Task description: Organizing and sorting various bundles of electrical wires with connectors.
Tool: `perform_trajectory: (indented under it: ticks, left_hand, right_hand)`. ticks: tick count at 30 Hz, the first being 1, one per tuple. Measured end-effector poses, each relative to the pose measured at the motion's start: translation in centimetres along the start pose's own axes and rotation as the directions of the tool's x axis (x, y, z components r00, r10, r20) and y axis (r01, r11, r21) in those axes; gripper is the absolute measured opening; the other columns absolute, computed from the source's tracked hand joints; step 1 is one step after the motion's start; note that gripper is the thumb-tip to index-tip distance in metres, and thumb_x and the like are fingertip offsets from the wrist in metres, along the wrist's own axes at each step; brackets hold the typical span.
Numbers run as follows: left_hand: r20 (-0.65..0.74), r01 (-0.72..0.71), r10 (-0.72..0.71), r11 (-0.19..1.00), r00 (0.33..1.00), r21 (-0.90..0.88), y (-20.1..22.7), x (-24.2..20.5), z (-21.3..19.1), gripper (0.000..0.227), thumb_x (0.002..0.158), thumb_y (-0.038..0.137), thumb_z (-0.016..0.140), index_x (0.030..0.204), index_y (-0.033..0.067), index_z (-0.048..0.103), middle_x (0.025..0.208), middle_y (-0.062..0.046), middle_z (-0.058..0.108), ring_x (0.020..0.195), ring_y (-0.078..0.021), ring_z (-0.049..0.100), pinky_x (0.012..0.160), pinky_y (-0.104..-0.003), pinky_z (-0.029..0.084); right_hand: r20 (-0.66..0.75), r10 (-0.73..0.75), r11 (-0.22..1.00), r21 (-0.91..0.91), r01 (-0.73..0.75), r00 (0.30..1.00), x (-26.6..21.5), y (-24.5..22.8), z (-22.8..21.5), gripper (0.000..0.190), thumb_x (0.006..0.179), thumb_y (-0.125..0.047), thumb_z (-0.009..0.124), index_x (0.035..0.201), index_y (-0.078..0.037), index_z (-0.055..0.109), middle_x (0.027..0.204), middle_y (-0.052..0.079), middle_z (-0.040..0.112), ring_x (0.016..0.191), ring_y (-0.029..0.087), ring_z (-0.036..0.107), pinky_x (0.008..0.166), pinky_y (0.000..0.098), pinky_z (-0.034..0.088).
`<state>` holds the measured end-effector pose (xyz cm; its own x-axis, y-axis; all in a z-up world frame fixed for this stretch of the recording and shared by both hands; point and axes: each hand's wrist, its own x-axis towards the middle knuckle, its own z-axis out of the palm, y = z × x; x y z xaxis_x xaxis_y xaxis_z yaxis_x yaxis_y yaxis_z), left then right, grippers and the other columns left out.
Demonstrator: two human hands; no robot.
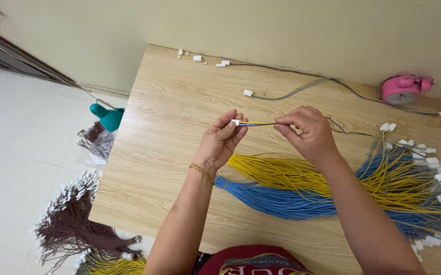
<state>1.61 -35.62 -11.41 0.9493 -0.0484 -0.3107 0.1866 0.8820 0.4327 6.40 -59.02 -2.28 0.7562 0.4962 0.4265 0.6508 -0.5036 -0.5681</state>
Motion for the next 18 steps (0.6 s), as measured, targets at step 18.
perform_trajectory:
  ticks: [18]
  left_hand:
    - [-0.048,0.016,-0.014,0.999,0.999,0.037,0.5,-0.2,1.1,0.031,0.101,0.001,0.057,0.131,-0.0022,0.059,0.124,-0.016,0.067,0.116,-0.0278,0.067,0.098,-0.034,0.061]
  right_hand:
    - [0.036,0.060,0.998,-0.037,-0.059,0.998,-0.4,0.5,0.2,0.012,0.087,-0.014,0.084,0.095,-0.010,0.076,0.082,0.003,0.070,0.076,0.019,0.063,0.070,0.0350,0.051]
